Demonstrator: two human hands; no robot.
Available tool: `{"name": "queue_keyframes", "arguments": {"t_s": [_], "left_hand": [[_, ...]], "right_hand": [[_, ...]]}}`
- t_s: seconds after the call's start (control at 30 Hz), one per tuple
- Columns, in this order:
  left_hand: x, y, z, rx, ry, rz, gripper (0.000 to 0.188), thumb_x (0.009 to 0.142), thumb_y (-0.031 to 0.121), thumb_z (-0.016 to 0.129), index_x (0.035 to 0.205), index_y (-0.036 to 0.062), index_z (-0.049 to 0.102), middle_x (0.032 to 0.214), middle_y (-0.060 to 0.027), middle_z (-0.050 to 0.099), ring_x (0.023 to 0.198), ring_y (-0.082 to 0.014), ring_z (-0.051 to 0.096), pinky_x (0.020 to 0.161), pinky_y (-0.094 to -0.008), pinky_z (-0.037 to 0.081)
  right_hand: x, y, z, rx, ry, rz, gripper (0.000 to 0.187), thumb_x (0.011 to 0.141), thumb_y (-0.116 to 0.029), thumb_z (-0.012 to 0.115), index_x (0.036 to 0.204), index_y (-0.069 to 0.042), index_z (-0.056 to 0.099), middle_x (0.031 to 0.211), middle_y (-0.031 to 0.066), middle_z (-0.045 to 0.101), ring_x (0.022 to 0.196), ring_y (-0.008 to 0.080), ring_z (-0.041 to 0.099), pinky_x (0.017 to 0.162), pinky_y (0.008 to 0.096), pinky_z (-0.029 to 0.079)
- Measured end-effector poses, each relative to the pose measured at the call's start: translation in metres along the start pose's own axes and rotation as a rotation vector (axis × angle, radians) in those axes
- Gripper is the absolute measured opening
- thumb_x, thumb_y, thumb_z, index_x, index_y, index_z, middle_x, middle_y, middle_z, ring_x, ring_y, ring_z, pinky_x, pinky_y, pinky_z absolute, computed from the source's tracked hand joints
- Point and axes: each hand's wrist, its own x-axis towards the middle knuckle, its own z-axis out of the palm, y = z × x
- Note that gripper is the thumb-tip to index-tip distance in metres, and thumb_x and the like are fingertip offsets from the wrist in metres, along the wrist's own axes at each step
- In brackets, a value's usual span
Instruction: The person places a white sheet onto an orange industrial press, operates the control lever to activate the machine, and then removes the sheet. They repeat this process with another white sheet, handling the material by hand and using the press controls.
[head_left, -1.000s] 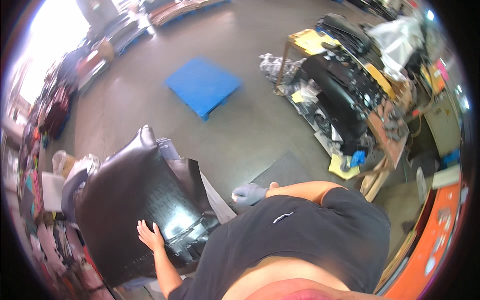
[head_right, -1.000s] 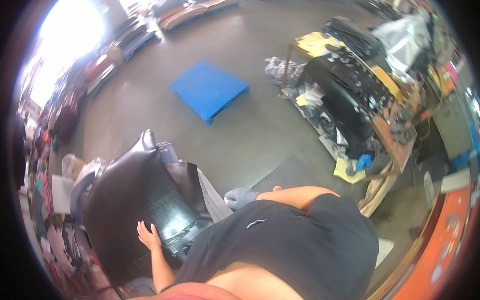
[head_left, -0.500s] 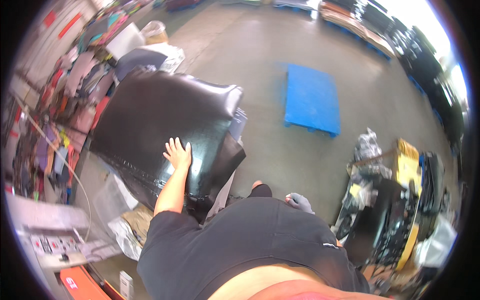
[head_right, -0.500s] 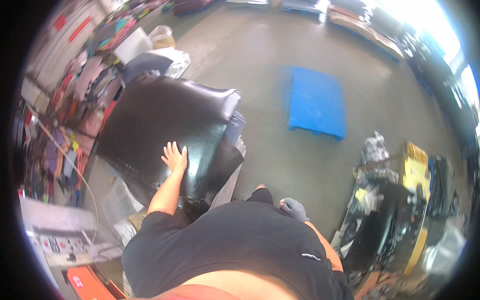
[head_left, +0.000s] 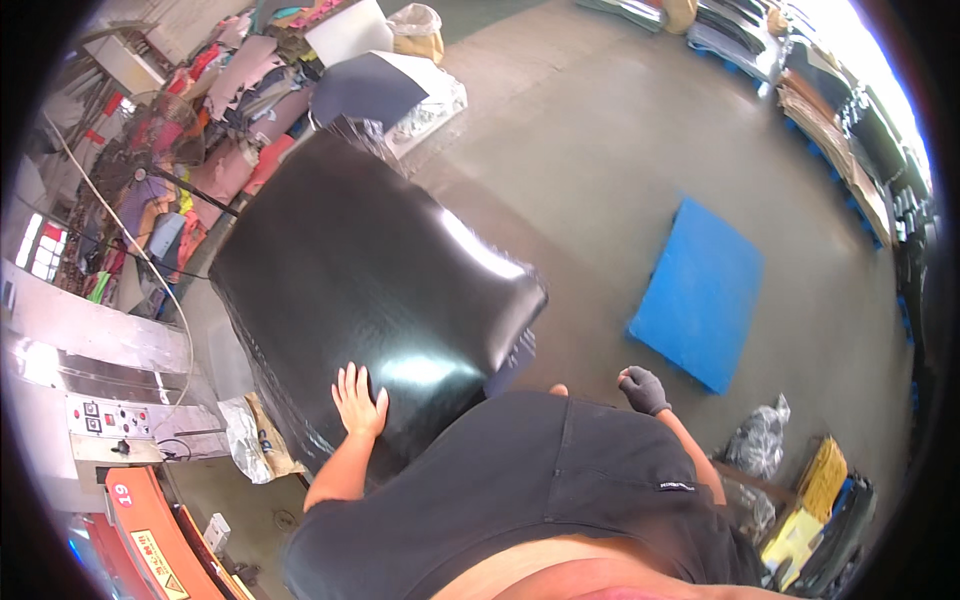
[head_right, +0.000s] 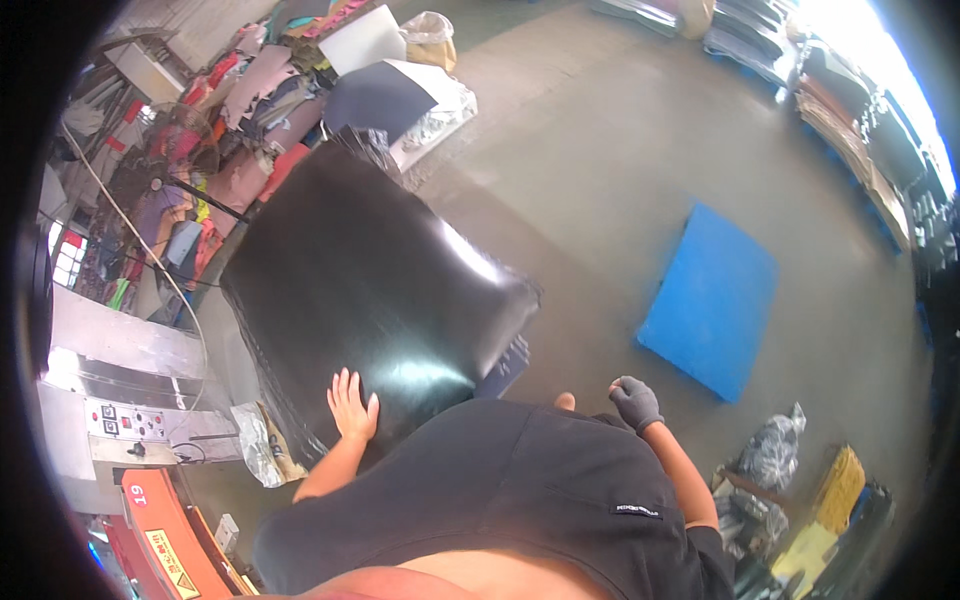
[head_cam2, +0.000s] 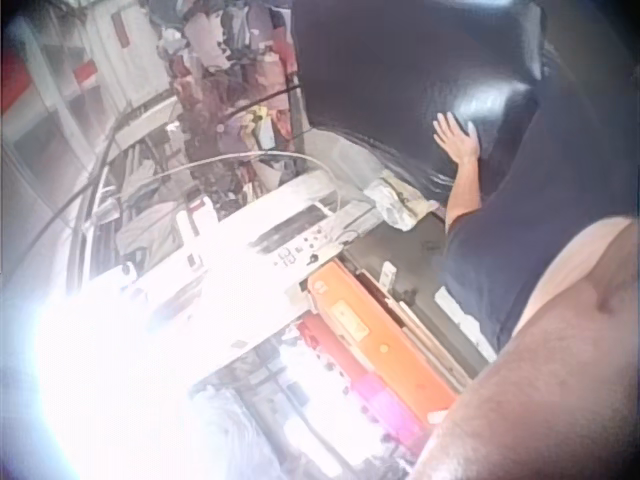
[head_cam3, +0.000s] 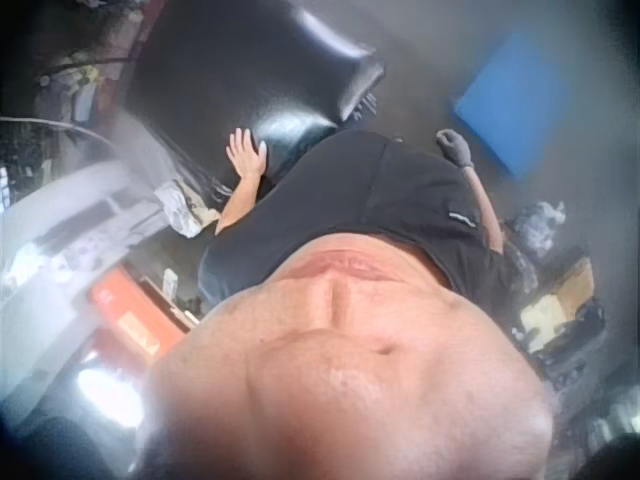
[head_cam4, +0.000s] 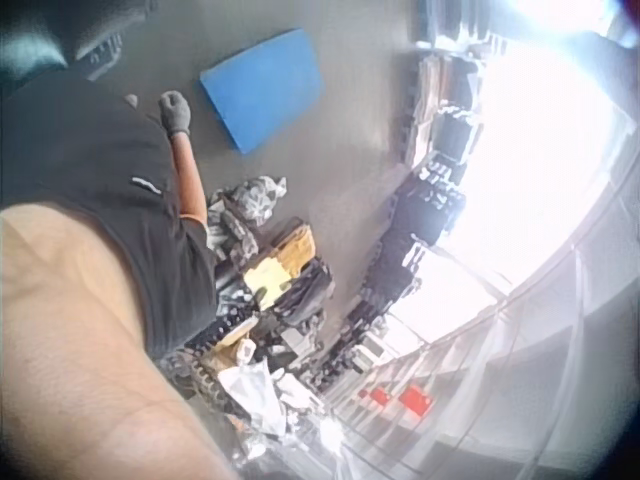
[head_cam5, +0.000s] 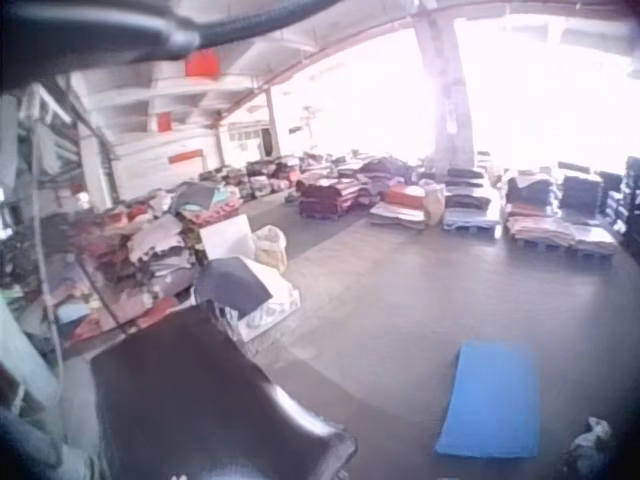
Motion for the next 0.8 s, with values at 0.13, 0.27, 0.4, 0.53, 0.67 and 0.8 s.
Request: {"name": "queue_keyframes", "arguments": {"t_s": [0.13,0.27,0.4,0.53,0.67,0.8], "left_hand": [[0.003,0.005,-0.004,0.033,-0.109,-0.061,0.061,0.074,0.029,0.058,0.128,0.0079,0.038,0.140,-0.0130,0.030,0.132,-0.0331,0.022,0.106,-0.0519,0.017],[0.004,0.028,0.006,0.092,-0.048,-0.314,0.051,0.078,0.020,0.051,0.126,0.0050,0.041,0.139,-0.0130,0.033,0.131,-0.0323,0.025,0.104,-0.0520,0.020],[0.019,0.070,0.028,0.200,0.119,-0.695,0.043,0.082,0.014,0.046,0.124,0.0019,0.044,0.134,-0.0148,0.040,0.123,-0.0344,0.036,0.099,-0.0482,0.032],[0.056,0.132,0.025,0.151,0.105,-1.472,0.041,0.089,0.027,0.040,0.125,0.0072,0.044,0.134,-0.0141,0.040,0.119,-0.0348,0.041,0.095,-0.0477,0.038],[0.149,0.176,0.030,0.192,-0.163,-2.034,0.052,0.089,0.045,0.039,0.131,0.0147,0.037,0.138,-0.0077,0.033,0.123,-0.0290,0.037,0.094,-0.0524,0.035],[0.264,0.210,0.055,0.365,0.019,-1.612,0.049,0.089,0.038,0.048,0.129,0.0115,0.038,0.139,-0.0080,0.032,0.128,-0.0267,0.031,0.097,-0.0488,0.031]], "right_hand": [[0.117,-0.035,-0.027,-0.091,-0.143,-0.104,0.029,0.080,-0.032,0.051,0.084,-0.007,0.063,0.081,0.0145,0.064,0.081,0.0324,0.060,0.071,0.0405,0.045],[0.230,-0.050,-0.046,-0.328,-0.382,-0.267,0.030,0.081,-0.034,0.050,0.087,-0.008,0.063,0.086,0.0161,0.063,0.086,0.0341,0.060,0.075,0.0429,0.045],[0.371,-0.068,-0.094,-0.417,-0.445,-0.311,0.030,0.081,-0.034,0.050,0.089,-0.008,0.063,0.088,0.0155,0.063,0.088,0.0339,0.059,0.077,0.0416,0.045],[0.511,-0.102,-0.162,-0.548,-0.408,-0.414,0.028,0.079,-0.031,0.051,0.081,-0.006,0.062,0.078,0.0147,0.063,0.078,0.0329,0.060,0.068,0.0399,0.045],[0.640,-0.165,-0.226,-0.296,-0.370,-0.324,0.031,0.080,-0.031,0.049,0.085,-0.003,0.061,0.077,0.0152,0.062,0.074,0.0302,0.059,0.068,0.0382,0.045],[0.758,-0.249,-0.234,-0.120,-0.406,-0.323,0.031,0.082,-0.031,0.048,0.082,-0.002,0.060,0.069,0.0105,0.058,0.064,0.0207,0.054,0.062,0.0341,0.043]]}}
